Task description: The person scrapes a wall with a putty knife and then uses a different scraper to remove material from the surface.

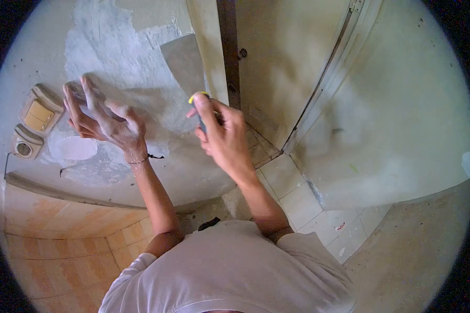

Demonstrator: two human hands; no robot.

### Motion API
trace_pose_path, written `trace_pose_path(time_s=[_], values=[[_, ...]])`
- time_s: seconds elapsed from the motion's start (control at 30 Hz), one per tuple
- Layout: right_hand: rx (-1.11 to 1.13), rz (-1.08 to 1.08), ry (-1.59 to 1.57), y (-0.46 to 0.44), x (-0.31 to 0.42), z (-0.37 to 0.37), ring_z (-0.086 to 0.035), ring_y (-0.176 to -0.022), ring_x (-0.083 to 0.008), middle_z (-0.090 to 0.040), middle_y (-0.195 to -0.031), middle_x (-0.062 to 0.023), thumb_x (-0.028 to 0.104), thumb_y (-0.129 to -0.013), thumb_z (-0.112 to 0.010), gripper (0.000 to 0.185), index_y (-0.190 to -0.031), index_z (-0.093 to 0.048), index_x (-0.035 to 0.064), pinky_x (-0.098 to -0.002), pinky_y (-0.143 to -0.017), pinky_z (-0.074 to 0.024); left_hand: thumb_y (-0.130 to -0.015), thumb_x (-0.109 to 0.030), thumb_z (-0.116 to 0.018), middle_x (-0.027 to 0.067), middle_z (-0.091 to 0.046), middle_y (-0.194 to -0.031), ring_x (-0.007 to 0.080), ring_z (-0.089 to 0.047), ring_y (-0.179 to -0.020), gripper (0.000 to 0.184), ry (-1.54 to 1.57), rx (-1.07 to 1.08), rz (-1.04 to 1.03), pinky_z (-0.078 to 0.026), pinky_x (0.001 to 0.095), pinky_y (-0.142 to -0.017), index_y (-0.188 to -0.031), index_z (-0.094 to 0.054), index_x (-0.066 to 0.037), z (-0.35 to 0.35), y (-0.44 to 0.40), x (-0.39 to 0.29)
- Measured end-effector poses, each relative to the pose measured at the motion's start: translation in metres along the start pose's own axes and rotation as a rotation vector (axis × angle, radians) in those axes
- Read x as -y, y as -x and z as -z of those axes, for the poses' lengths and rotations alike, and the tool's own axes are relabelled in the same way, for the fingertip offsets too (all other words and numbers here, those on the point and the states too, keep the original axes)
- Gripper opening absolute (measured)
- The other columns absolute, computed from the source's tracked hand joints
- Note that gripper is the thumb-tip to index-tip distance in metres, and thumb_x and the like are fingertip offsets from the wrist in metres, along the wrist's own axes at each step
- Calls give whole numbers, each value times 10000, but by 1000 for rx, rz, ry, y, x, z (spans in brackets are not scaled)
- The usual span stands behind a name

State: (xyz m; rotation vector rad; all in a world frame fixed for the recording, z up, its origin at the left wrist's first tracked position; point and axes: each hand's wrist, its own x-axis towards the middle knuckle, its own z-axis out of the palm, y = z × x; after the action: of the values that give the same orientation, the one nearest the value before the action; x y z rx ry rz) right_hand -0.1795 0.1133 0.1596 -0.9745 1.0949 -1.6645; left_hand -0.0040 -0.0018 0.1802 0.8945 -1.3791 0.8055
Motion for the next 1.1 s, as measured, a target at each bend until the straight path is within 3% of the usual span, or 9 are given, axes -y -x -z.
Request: trace_pose_path(time_s=[0.07, 0.2, 0.4, 0.87, 1.07, 1.1], values=[[62, -99, 49, 6, 8, 13, -397, -446, -29, -444, -556, 40, 509, -1054, -559, 503, -948, -671, 29, -222, -404, -284, -911, -512, -446, 185, -357, -1627, 371, -301, -1508, 711, 19, -6, 0, -110, 537, -1232, -1526, -531, -165, 0, 0, -1], [55, -55, -37, -2, 2, -5, -408, -450, -23, -441, -554, 43, 518, -1044, -575, 515, -941, -679, 24, -218, -396, -276, -912, -480, -436, 188, -365, -1622, 384, -314, -1498, 689, 7, -3, 23, -117, 548, -1230, -1517, -544, -168, 1, -2, -5], [49, -30, 118, -1, 4, 7, -403, -444, -24, -459, -554, 33, 538, -1033, -584, 539, -952, -693, 16, -219, -403, -283, -921, -488, -426, 204, -367, -1607, 417, -313, -1490, 690, 35, -45, -4, -157, 581, -1224, -1511, -547, -151, -2, -3, -5], [71, -57, 87, 4, 0, 16, -422, -454, -31, -471, -565, 37, 561, -1027, -580, 558, -945, -704, 23, -216, -401, -307, -899, -442, -442, 180, -387, -1606, 391, -332, -1482, 686, 46, -57, -23, -131, 557, -1213, -1522, -537, -169, -2, -3, -3], [63, 88, 52, -5, 16, 7, -402, -429, -33, -465, -551, 27, 562, -1024, -584, 574, -960, -718, 8, -225, -385, -290, -908, -442, -429, 178, -393, -1605, 385, -330, -1489, 686, -5, -35, -3, -151, 555, -1211, -1522, -535, -155, 4, 0, -1], [45, 13, 70, 0, 4, 15, -378, -429, -24, -446, -562, 35, 534, -1029, -594, 539, -978, -715, 11, -218, -387, -263, -907, -437, -427, 178, -393, -1605, 383, -330, -1491, 687, -25, -41, -5, -156, 556, -1210, -1524, -531, -152, 3, -1, 2]])
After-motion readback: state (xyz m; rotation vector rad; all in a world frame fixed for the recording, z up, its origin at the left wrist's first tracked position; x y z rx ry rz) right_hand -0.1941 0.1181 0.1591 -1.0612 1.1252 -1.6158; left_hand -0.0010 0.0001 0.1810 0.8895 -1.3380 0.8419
